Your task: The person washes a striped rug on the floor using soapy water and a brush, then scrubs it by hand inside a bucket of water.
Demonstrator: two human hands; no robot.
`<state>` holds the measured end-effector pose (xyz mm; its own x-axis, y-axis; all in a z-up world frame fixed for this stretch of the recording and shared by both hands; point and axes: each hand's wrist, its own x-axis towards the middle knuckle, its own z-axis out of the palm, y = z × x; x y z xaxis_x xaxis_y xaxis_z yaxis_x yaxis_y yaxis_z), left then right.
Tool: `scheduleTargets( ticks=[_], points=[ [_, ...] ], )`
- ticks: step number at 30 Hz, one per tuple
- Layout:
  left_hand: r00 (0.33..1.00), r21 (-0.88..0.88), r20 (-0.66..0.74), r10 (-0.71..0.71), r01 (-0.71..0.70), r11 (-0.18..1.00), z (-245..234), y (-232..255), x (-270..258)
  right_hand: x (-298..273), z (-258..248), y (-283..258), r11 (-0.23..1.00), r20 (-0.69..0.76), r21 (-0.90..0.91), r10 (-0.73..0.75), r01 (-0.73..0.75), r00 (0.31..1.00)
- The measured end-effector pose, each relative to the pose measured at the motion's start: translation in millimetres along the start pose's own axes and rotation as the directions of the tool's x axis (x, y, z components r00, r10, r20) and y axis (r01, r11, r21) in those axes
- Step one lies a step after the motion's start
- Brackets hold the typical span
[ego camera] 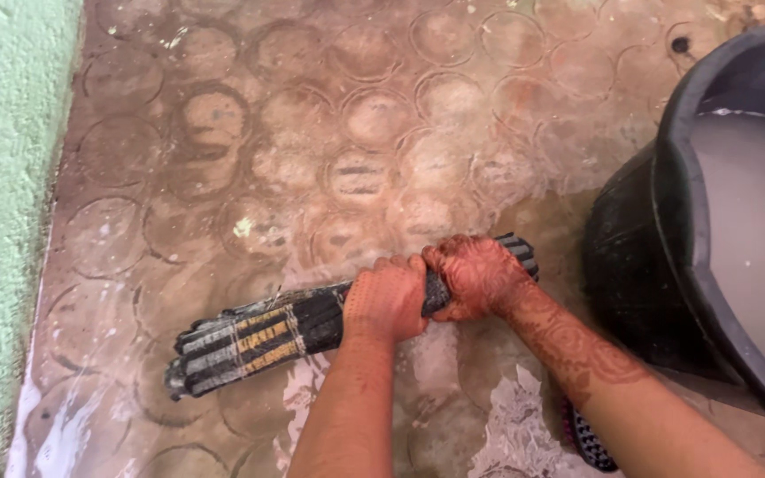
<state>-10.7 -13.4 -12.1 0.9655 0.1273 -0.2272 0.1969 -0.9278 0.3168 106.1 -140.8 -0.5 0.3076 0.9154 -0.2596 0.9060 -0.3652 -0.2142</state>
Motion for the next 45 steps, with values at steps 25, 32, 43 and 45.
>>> scheduleTargets(
  ticks=[25,32,43,45],
  points=[
    [0.982,0.231,-0.042,0.184,-0.17,0.958,-44,-119,-103,11,56,-95,0.975,-0.412,-0.223,-0.09,-0.005,0.907],
    [0.993,0.103,-0.105,0.047,-0.036,0.994,-32,-123,-105,26,67,-138,0.989,-0.429,-0.128,0.01,-0.072,0.903],
    [0.996,0.047,0.015,0.087,-0.087,0.995,-34,-149,-76,48,62,-131,0.971,-0.471,-0.233,-0.163,0.056,0.867],
    [0.986,0.057,0.15,0.078,-0.088,0.995,-46,-158,-71,56,59,-131,0.986,-0.377,-0.164,-0.048,-0.016,0.925]
  ],
)
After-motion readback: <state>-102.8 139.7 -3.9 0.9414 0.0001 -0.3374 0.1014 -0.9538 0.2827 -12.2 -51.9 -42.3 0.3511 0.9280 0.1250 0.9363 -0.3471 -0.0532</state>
